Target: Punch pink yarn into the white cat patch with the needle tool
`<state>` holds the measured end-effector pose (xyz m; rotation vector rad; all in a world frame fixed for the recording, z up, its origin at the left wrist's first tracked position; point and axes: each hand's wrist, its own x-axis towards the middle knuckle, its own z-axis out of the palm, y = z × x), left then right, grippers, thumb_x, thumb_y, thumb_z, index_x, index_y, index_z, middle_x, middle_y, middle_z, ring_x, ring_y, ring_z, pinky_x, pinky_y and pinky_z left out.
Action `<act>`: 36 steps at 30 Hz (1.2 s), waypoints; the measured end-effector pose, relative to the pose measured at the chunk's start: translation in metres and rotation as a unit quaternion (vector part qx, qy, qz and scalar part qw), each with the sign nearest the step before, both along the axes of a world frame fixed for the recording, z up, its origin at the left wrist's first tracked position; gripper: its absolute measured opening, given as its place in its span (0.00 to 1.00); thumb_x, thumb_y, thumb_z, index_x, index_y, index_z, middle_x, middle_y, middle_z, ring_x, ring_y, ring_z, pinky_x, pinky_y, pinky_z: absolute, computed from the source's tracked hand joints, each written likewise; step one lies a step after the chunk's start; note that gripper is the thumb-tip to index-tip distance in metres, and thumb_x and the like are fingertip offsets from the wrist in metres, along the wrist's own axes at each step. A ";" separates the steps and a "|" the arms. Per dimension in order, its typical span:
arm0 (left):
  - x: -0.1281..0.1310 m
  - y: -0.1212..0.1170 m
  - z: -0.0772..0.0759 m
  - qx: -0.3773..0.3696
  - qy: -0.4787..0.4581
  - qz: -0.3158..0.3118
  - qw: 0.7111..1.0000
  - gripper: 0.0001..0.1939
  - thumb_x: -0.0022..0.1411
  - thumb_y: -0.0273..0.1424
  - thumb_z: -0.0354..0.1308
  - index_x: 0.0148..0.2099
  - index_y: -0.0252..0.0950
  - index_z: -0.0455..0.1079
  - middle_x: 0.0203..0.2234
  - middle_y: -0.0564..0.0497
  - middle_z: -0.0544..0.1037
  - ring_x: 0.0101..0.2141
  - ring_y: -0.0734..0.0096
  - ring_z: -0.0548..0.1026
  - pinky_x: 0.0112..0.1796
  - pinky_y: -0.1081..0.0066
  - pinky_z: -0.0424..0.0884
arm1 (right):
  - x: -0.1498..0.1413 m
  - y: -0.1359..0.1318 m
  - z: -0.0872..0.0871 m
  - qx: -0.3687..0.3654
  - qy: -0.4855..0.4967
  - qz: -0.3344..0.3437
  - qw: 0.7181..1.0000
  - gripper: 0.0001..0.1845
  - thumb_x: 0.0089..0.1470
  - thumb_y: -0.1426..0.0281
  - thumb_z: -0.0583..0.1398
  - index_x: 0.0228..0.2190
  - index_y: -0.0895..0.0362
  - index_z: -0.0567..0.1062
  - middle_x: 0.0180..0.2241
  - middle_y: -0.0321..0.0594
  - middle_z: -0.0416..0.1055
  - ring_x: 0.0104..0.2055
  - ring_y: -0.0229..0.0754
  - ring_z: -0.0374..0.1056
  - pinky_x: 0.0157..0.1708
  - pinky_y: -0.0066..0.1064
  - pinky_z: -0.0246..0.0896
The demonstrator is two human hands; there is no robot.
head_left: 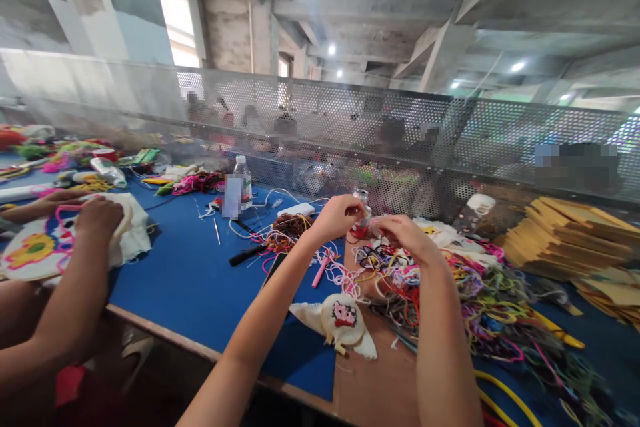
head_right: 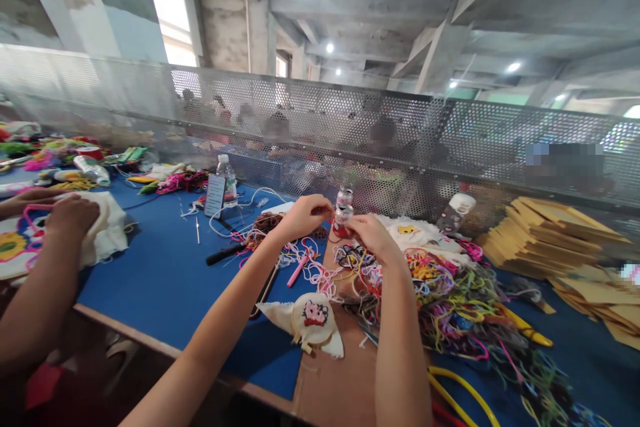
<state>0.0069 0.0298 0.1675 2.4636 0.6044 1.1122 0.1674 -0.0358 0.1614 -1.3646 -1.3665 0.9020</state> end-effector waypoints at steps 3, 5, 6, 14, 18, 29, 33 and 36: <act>0.000 0.001 -0.001 0.007 0.018 -0.031 0.999 0.09 0.52 0.20 0.50 0.28 0.33 0.71 0.26 0.51 0.70 0.29 0.75 0.67 0.31 0.74 0.62 | 0.003 0.001 -0.001 0.055 0.043 -0.050 0.996 0.15 0.40 0.61 0.59 0.14 0.56 0.62 0.11 0.25 0.48 0.13 0.28 0.42 0.14 0.25 0.33; 0.000 0.003 -0.003 0.014 0.017 -0.005 1.000 0.09 0.52 0.19 0.50 0.27 0.32 0.71 0.27 0.50 0.69 0.30 0.74 0.67 0.32 0.73 0.62 | 0.007 0.002 -0.004 0.049 0.038 -0.026 0.998 0.15 0.41 0.61 0.59 0.15 0.56 0.62 0.12 0.25 0.48 0.13 0.29 0.42 0.14 0.25 0.34; 0.001 0.003 -0.003 0.013 0.016 0.010 1.000 0.09 0.52 0.19 0.50 0.27 0.32 0.70 0.27 0.50 0.69 0.30 0.74 0.66 0.32 0.73 0.62 | 0.009 0.003 -0.005 0.026 0.017 -0.003 1.000 0.14 0.41 0.61 0.59 0.15 0.56 0.63 0.11 0.25 0.49 0.13 0.29 0.43 0.14 0.25 0.34; 0.007 0.003 -0.011 0.029 0.038 -0.018 0.999 0.10 0.50 0.16 0.49 0.27 0.32 0.69 0.29 0.51 0.67 0.29 0.75 0.65 0.32 0.73 0.62 | 0.006 0.007 -0.007 0.078 0.013 -0.047 0.996 0.15 0.44 0.61 0.56 0.16 0.56 0.62 0.11 0.26 0.48 0.14 0.29 0.43 0.15 0.25 0.37; 0.008 0.003 -0.010 0.009 0.001 0.014 1.000 0.10 0.50 0.16 0.49 0.26 0.32 0.69 0.29 0.50 0.66 0.29 0.75 0.65 0.33 0.73 0.62 | 0.005 0.005 -0.007 -0.019 -0.022 0.046 0.999 0.17 0.41 0.59 0.59 0.14 0.57 0.63 0.10 0.26 0.49 0.13 0.28 0.42 0.15 0.26 0.33; 0.016 0.005 -0.009 -0.198 -0.186 -0.112 0.956 0.06 0.55 0.31 0.55 0.30 0.33 0.67 0.24 0.52 0.69 0.26 0.77 0.66 0.30 0.73 0.62 | 0.000 0.005 -0.005 0.019 0.109 0.112 0.988 0.13 0.42 0.61 0.61 0.20 0.58 0.71 0.14 0.30 0.59 0.17 0.31 0.55 0.19 0.27 0.47; 0.017 0.001 -0.008 -0.268 -0.245 -0.159 0.918 0.08 0.53 0.34 0.58 0.30 0.33 0.67 0.23 0.53 0.69 0.25 0.78 0.66 0.30 0.74 0.61 | -0.014 0.010 -0.007 0.035 0.161 0.101 0.981 0.10 0.41 0.64 0.61 0.19 0.58 0.69 0.12 0.30 0.59 0.15 0.30 0.54 0.18 0.26 0.46; 0.015 -0.003 -0.004 -0.321 -0.271 -0.171 0.891 0.09 0.51 0.34 0.60 0.29 0.33 0.69 0.22 0.54 0.70 0.24 0.80 0.65 0.29 0.75 0.59 | -0.019 0.012 -0.007 0.048 0.189 0.090 0.977 0.09 0.39 0.64 0.61 0.18 0.57 0.69 0.11 0.29 0.59 0.14 0.30 0.53 0.17 0.26 0.44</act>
